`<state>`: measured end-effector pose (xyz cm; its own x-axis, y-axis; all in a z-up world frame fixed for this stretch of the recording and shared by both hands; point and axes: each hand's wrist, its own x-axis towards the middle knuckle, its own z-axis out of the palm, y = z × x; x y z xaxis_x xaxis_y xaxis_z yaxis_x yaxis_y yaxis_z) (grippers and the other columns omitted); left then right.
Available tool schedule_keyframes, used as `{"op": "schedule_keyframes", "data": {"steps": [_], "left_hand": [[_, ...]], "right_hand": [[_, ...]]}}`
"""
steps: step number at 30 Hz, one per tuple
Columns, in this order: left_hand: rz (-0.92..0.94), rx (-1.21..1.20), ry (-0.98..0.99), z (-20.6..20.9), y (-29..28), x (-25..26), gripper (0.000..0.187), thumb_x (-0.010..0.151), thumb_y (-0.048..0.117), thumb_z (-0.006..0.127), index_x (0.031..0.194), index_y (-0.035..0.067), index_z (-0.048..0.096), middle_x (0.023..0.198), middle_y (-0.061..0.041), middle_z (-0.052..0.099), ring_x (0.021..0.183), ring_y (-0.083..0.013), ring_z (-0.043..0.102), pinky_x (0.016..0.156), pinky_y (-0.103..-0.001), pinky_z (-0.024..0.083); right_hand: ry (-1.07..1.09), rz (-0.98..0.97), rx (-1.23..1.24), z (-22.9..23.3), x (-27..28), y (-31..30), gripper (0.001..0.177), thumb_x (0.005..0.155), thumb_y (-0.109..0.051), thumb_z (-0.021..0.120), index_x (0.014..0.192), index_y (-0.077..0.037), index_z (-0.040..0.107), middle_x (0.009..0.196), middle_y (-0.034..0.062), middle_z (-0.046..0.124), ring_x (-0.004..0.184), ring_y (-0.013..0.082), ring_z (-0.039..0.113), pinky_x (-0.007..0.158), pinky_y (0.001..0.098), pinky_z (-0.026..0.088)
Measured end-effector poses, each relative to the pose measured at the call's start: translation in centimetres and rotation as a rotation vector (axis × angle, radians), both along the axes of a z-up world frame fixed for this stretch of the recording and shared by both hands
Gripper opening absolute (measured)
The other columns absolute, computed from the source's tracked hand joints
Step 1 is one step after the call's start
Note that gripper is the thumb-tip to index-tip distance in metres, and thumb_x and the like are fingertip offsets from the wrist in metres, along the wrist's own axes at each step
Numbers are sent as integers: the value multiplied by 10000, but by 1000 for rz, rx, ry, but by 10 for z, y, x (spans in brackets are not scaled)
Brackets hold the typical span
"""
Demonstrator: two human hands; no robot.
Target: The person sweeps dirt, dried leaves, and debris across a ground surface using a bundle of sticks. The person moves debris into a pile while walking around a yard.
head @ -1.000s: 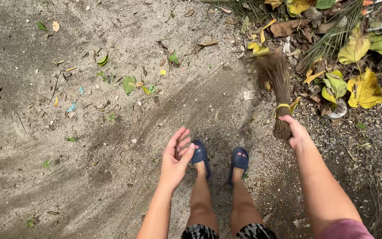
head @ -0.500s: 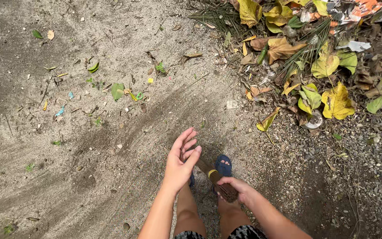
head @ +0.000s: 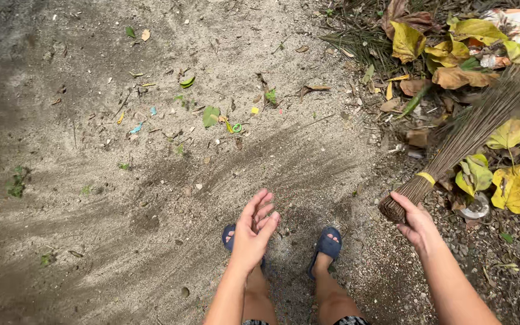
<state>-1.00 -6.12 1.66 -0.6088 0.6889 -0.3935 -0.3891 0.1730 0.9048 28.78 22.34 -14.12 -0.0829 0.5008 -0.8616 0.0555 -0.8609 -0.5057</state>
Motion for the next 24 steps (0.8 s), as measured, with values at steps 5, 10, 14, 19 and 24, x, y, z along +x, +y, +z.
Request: {"op": "schedule_keyframes", "data": {"steps": [5,10,14,19,24], "left_hand": [[97,11,25,-7,-36,-47,652,928,21,670,1529,57,420,1514,-127,532,1335,-197,547,1050,-317,496],[214,-21,32,-1,-96,-125,652,914,23,666,1515,41,414,1506,-128,534,1326,-204,556,1024,-328,498],[326,-69,42,13,-179,-183,643,929,30,654,1524,22,411,1516,-160,537,1346,-223,560,1081,-338,488],[403,-143,62,17,-244,-267,641,926,34,640,1523,30,407,1529,-171,523,1364,-230,540,1089,-350,470],[395,-197,45,8,-263,-319,639,923,53,651,1519,39,421,1526,-160,531,1364,-236,554,1085,-349,485]], "right_hand": [[499,133,-437,-23,-130,-101,471,805,-95,678,1244,37,567,1199,234,681,1147,380,656,950,649,556],[386,453,-754,-50,-280,-282,421,676,-46,696,1092,-49,634,1004,122,677,971,295,688,942,617,597],[437,779,-912,-75,-395,-428,298,769,-151,668,1051,-55,669,922,119,730,839,270,716,838,506,608],[330,806,-788,-98,-531,-489,284,844,-303,633,1031,-93,679,898,70,742,769,229,720,727,464,591],[289,397,-803,-121,-551,-314,478,667,-166,734,1101,-47,572,897,119,649,710,235,674,618,376,605]]}}
